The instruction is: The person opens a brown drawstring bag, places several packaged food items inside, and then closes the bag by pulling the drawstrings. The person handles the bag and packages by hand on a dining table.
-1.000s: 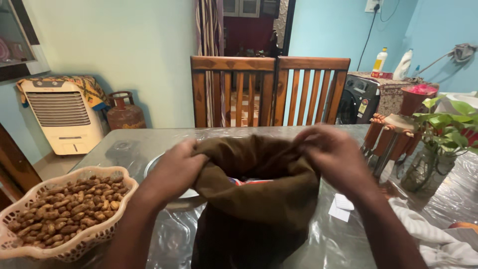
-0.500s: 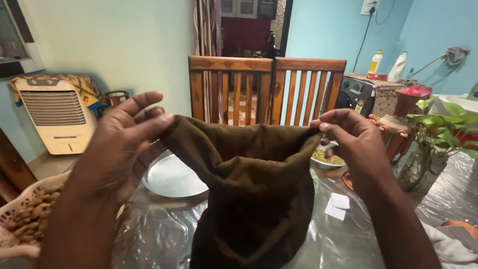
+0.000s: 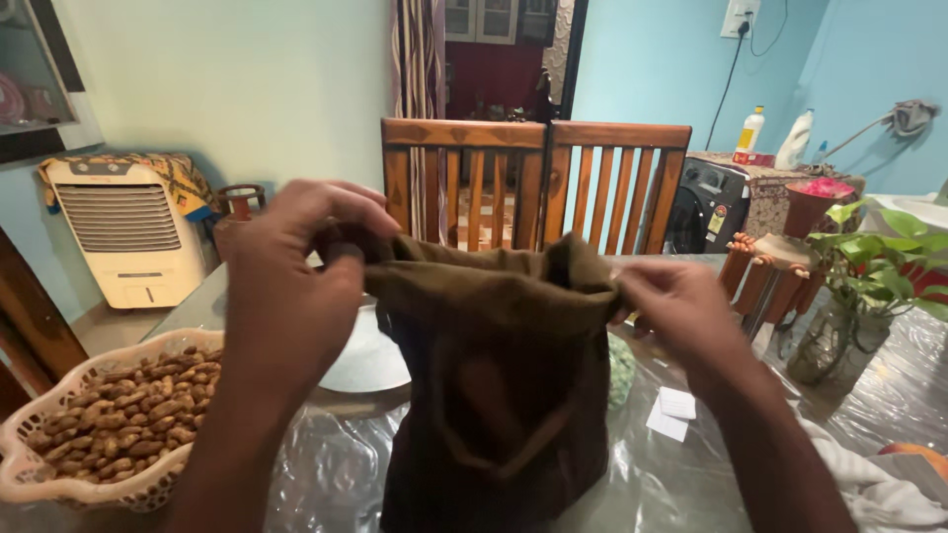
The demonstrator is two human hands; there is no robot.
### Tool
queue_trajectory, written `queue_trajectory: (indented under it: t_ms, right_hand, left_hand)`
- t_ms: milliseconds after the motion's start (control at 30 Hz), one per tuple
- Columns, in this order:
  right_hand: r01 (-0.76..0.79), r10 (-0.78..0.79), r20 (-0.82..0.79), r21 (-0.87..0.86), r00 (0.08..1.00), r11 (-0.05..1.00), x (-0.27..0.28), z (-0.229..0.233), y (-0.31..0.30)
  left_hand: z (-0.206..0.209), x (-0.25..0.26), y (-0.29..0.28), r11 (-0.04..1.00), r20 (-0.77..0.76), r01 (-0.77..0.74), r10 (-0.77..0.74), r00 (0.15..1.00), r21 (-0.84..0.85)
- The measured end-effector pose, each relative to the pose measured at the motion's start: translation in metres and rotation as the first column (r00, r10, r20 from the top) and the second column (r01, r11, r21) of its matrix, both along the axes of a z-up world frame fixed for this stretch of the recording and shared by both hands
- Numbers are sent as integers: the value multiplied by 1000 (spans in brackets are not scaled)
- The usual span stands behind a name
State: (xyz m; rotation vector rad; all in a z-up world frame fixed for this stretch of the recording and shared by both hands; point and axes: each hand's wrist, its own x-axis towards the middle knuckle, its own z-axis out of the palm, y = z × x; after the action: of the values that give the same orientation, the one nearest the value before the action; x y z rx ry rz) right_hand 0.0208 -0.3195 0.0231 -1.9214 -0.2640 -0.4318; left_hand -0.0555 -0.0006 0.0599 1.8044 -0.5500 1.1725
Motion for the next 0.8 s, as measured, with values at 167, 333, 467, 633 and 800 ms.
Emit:
queue_trajectory:
  t_ms: [167,333,467,633,800]
  right_hand:
    - [-253,179,194,484,964,838,-24,22,-10]
    - [-147,83,124,709,989,690,-17,22,-9]
    - [-315,175,275,636,945,704,-29,30,-4]
    - [-398,255,317,572,914,717,-46,31,29]
    - [-289,224,243,279,944,916,-52,8,82]
  left_hand:
    - [-5,16,4,659,-26,480,-604,797,-579]
    - [-27,34,9,814,-300,414,-547,781,-408]
    - [-42,45,21,959,-702,251,-267,660,-129]
    - [-62,56,1,942,-865,172,180,469,289]
    - [-74,56,-42,951,-733,305,-171,658,51]
